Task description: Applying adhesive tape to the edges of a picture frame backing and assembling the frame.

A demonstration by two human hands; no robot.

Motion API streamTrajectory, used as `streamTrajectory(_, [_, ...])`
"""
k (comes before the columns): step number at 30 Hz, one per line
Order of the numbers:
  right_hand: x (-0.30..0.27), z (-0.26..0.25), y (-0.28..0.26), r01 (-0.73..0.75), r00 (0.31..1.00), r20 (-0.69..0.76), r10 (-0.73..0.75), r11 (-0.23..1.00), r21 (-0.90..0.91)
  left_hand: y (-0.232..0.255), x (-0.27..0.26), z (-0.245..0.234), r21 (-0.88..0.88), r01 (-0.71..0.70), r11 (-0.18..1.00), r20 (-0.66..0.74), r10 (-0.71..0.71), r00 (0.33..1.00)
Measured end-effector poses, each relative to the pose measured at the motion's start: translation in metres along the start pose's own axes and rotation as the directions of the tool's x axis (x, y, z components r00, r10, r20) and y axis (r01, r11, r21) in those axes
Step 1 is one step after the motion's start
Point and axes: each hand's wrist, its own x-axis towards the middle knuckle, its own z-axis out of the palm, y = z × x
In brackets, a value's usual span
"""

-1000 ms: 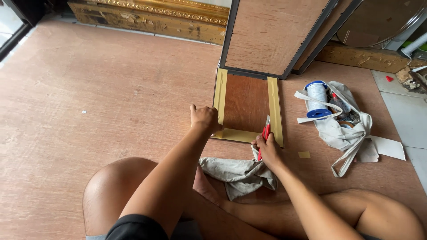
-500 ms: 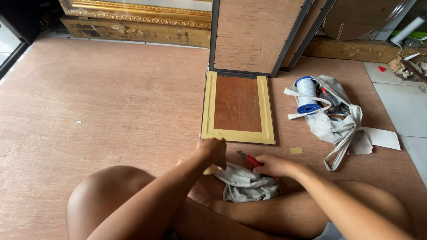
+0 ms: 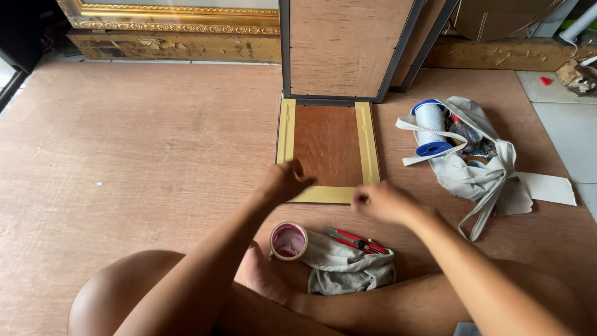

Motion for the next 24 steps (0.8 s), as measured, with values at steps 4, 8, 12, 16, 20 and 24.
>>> streamTrajectory(4, [0.072,0.007,0.081,-0.093,0.961,-0.214,0.173,0.936,0.339,-0.046,0.047,0.011,-0.171,0.132,0.976,-0.191,-0.165,0.968])
streamTrajectory(8, [0.123,0.057,0.125,-0.105,0.868,-0.325,0.376,0.778,0.620,-0.063,0.071,0.025,-0.453,0.316,0.833,-0.089,-0.395,0.914])
streamTrajectory(12, [0.094,0.041,0.083,-0.186,0.889,-0.205,0.410,0.731,0.656,-0.063,0.092,0.034,-0.529,0.384,0.756,0.014,-0.445,0.895])
streamTrajectory(16, [0.094,0.029,0.068,-0.210,0.904,-0.148,0.400,0.719,0.662,-0.055,0.103,0.036,-0.594,0.379,0.710,0.038,-0.445,0.895])
streamTrajectory(20, [0.106,0.031,0.084,-0.173,0.865,-0.222,0.450,0.683,0.710,-0.046,0.087,0.027,-0.636,0.425,0.645,0.044,-0.519,0.854])
streamTrajectory(24, [0.134,0.044,0.115,-0.030,0.793,-0.253,0.554,0.450,0.892,-0.047,0.075,0.013,-0.738,0.399,0.544,0.011,-0.582,0.813])
